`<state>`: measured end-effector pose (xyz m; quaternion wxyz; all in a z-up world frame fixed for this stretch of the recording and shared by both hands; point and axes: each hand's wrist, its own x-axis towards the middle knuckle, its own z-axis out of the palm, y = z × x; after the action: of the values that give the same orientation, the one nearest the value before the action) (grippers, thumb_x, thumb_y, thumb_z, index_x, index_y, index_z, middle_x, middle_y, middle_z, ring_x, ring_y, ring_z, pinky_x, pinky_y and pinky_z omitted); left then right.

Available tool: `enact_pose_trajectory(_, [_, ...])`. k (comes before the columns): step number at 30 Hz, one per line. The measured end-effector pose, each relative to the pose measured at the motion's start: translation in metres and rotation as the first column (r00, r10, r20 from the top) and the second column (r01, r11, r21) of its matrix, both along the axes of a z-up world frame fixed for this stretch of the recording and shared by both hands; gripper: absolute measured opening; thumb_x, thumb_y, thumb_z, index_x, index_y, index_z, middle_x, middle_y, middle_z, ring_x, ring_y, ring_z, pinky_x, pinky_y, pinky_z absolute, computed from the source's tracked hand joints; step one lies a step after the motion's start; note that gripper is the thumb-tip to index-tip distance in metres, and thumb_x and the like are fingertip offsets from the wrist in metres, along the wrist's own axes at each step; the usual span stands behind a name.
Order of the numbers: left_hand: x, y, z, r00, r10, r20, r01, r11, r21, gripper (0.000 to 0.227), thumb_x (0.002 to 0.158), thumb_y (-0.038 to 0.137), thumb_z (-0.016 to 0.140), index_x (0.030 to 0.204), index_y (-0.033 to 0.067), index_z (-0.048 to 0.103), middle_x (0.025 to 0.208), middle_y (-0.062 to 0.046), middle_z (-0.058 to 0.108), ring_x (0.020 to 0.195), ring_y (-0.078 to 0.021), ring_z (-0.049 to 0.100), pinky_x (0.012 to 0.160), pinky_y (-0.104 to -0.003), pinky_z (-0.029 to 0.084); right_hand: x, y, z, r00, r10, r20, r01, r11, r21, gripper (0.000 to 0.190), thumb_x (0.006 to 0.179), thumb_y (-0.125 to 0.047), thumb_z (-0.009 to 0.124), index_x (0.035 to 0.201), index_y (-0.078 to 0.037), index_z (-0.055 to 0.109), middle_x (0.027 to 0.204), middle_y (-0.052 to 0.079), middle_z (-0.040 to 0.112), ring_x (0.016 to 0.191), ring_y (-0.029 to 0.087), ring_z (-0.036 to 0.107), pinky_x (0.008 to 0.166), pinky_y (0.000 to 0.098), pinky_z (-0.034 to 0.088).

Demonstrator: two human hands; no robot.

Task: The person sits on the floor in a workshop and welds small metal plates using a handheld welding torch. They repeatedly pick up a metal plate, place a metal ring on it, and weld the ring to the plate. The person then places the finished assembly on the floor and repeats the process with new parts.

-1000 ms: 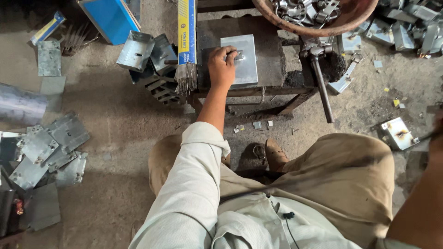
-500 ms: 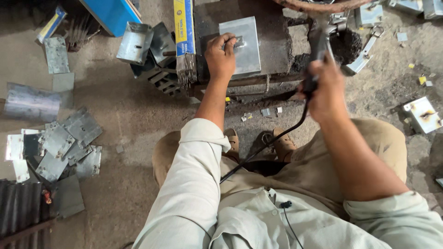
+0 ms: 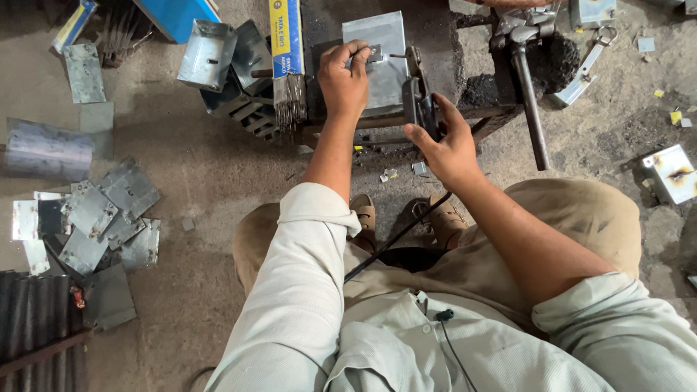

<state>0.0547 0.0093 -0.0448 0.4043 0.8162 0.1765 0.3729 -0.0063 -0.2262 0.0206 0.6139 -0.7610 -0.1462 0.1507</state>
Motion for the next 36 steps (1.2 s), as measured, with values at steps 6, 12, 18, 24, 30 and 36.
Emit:
enact_pose_trajectory(6, [-0.001,0.003,-0.003,1.0,-0.013,-0.003,0.013,1.0,0.017,0.007,0.09,0.017,0.076,0.097,0.0154,0.078,0.103,-0.004,0.074,0.106,-0.0229,0.068,0.091,-0.036,0.058,0.002,0.007,-0.011,0.997,0.021,0.069,-0.027,0.996,0.084,0.081,0.096,-0.036,0.081,0.152,0.007,0.042,0.12,0.013,0.068,0.106,0.016,0.065,0.089,0.0291,0.056])
enact_pose_trajectory(12, [0.0,0.008,-0.006,0.995,-0.026,0.095,0.016,0.994,0.105,0.01,0.087,0.012,0.077,0.097,0.012,0.076,0.111,-0.012,0.067,0.109,-0.0296,0.063,0.097,-0.041,0.052,0.0,0.007,0.001,0.998,0.0,-0.063,0.0,1.0,0.003,0.081,0.088,-0.04,0.082,0.152,-0.006,0.046,0.099,0.006,0.069,0.068,0.007,0.062,0.056,0.0239,0.051])
enact_pose_trajectory(18, [-0.001,0.005,-0.002,0.987,-0.076,0.145,0.077,0.997,-0.002,0.007,0.087,0.012,0.076,0.094,0.0125,0.074,0.117,-0.014,0.061,0.108,-0.0303,0.066,0.093,-0.04,0.057,-0.001,0.007,-0.001,0.998,0.002,-0.069,0.0,1.0,0.024,0.08,0.087,-0.039,0.081,0.151,-0.006,0.048,0.097,0.005,0.068,0.066,0.007,0.061,0.054,0.0241,0.05])
enact_pose_trajectory(24, [-0.002,0.006,-0.002,0.99,-0.036,0.135,0.021,0.994,0.106,0.009,0.084,0.009,0.08,0.093,0.0102,0.076,0.116,-0.012,0.064,0.106,-0.0282,0.067,0.092,-0.039,0.056,0.001,0.008,-0.007,0.994,0.051,0.096,-0.066,0.985,0.16,0.075,0.092,-0.034,0.082,0.147,0.003,0.046,0.112,0.005,0.067,0.09,0.006,0.061,0.078,0.0212,0.05])
enact_pose_trajectory(30, [0.01,0.014,-0.033,0.965,-0.172,0.196,0.19,0.979,-0.078,0.018,0.09,-0.002,0.062,0.102,0.006,0.073,0.124,-0.012,0.06,0.11,-0.0214,0.069,0.098,-0.032,0.056,-0.001,0.008,0.002,0.992,0.004,-0.124,-0.005,1.0,-0.007,0.076,0.087,-0.03,0.08,0.151,-0.003,0.049,0.117,0.008,0.069,0.082,0.016,0.061,0.07,0.0311,0.051])
enact_pose_trajectory(36, [0.018,0.024,-0.054,0.878,-0.339,0.338,0.439,0.851,-0.288,0.034,0.076,-0.008,0.063,0.107,0.0059,0.071,0.127,-0.01,0.053,0.118,-0.0203,0.059,0.107,-0.031,0.047,0.004,0.007,-0.022,0.975,0.027,0.221,-0.049,0.995,0.093,0.066,0.096,-0.02,0.084,0.15,0.001,0.052,0.139,0.014,0.066,0.126,0.017,0.06,0.102,0.0307,0.049])
